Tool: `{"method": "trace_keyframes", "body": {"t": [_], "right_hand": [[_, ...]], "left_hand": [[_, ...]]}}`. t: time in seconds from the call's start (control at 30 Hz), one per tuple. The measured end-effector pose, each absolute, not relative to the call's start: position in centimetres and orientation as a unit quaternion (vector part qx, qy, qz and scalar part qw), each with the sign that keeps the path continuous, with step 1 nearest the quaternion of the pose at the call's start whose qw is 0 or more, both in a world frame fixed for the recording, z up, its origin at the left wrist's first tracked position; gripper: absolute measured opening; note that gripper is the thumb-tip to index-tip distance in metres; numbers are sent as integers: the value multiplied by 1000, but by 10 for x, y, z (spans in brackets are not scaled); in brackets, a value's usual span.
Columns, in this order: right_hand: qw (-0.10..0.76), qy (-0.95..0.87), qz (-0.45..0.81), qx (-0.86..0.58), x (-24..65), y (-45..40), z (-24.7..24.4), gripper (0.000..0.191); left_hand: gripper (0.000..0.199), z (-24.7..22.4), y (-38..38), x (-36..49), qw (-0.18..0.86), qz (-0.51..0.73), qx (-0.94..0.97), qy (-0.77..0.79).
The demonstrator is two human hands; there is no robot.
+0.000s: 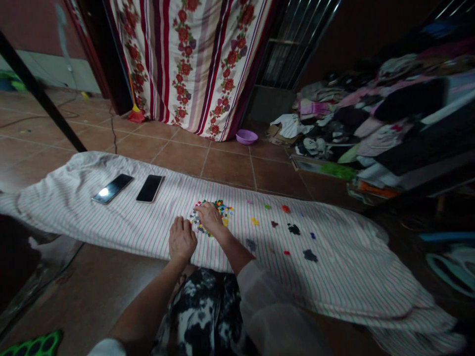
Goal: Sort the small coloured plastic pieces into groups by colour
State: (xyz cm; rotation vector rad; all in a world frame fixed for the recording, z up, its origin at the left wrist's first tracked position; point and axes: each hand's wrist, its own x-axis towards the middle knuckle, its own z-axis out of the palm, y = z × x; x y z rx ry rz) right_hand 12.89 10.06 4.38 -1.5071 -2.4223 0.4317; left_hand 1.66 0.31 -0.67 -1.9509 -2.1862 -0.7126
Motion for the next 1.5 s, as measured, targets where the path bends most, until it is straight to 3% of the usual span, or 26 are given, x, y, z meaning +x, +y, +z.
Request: {"method": "trace_keyframes", "body": {"t": [0.23, 0.8, 1.07, 1.5], "right_hand": [[93, -843, 130, -513, 118, 113, 45, 31], [121, -834, 131, -523, 118, 114, 39, 26], [206, -812, 169, -518, 126, 109, 40, 20], [467, -555, 441, -528, 162, 104, 32, 12]], "left_hand": [[27, -9, 4, 17, 71, -243, -642, -724], [28, -9, 4, 17, 43, -260, -637, -725], [29, -10, 4, 17, 56, -253, -639, -724], [31, -7, 4, 15, 40, -255, -641, -723]]}}
